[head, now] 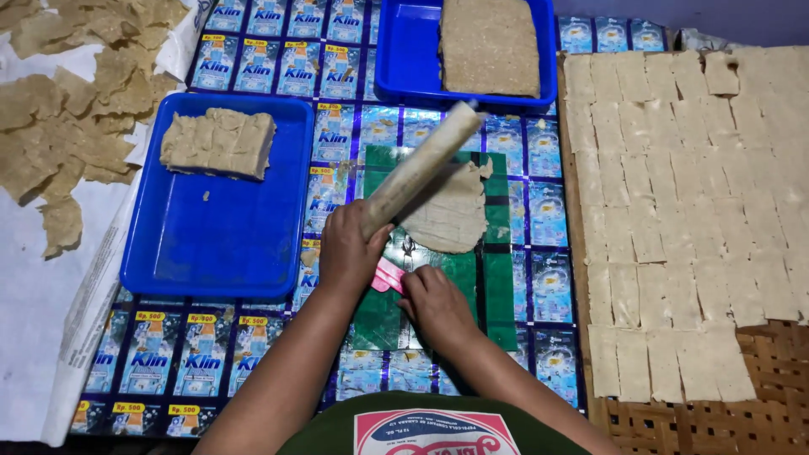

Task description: Flatten and trim pieces of dough using a rolling pin and a plastic scraper on a prepared surface.

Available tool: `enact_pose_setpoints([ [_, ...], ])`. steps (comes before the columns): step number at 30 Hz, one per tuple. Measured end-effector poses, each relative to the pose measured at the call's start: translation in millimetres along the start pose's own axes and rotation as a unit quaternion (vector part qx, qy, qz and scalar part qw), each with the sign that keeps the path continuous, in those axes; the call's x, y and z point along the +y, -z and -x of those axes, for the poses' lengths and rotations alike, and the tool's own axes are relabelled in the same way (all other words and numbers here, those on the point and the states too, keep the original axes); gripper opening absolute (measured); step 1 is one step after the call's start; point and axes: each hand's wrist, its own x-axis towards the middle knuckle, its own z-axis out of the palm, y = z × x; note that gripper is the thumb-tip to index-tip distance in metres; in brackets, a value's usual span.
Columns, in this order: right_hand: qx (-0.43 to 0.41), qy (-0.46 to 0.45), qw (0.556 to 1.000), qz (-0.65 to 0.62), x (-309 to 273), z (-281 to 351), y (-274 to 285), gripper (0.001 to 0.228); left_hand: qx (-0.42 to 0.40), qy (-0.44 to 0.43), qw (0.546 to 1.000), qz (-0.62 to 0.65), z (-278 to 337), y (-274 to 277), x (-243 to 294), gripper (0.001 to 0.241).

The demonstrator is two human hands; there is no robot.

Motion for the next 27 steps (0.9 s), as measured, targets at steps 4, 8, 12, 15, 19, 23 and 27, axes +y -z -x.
enact_pose_setpoints([
  [4,-0.044,-0.038,0.998,0.026,11,23,-8,0.03,0.035,0.036,0.998,0.021,17,15,7,0.06],
  [8,-0.13,-0.138,0.982,0.002,8,45,16,0.033,0.057,0.079,0.994,0.056,26,16,3,0.067],
  [12,-0.158,-0.271,0.949,-0.018,17,61,35,0.036,0.071,0.09,0.99,0.084,40,19,7,0.07],
  [15,-0.144,-0.331,0.932,-0.018,34,66,43,0.035,0.077,0.028,0.994,0.067,51,21,7,0.071],
  [19,-0.112,-0.354,0.928,-0.031,47,63,44,0.033,0.068,0.026,0.995,0.074,50,22,3,0.067],
  [23,-0.082,-0.342,0.935,-0.052,40,58,45,0.032,0.091,0.002,0.994,0.056,51,10,-10,0.067],
  [27,-0.065,-0.332,0.94,-0.043,45,59,30,0.032,0.112,-0.018,0.993,0.044,52,8,-11,0.065],
])
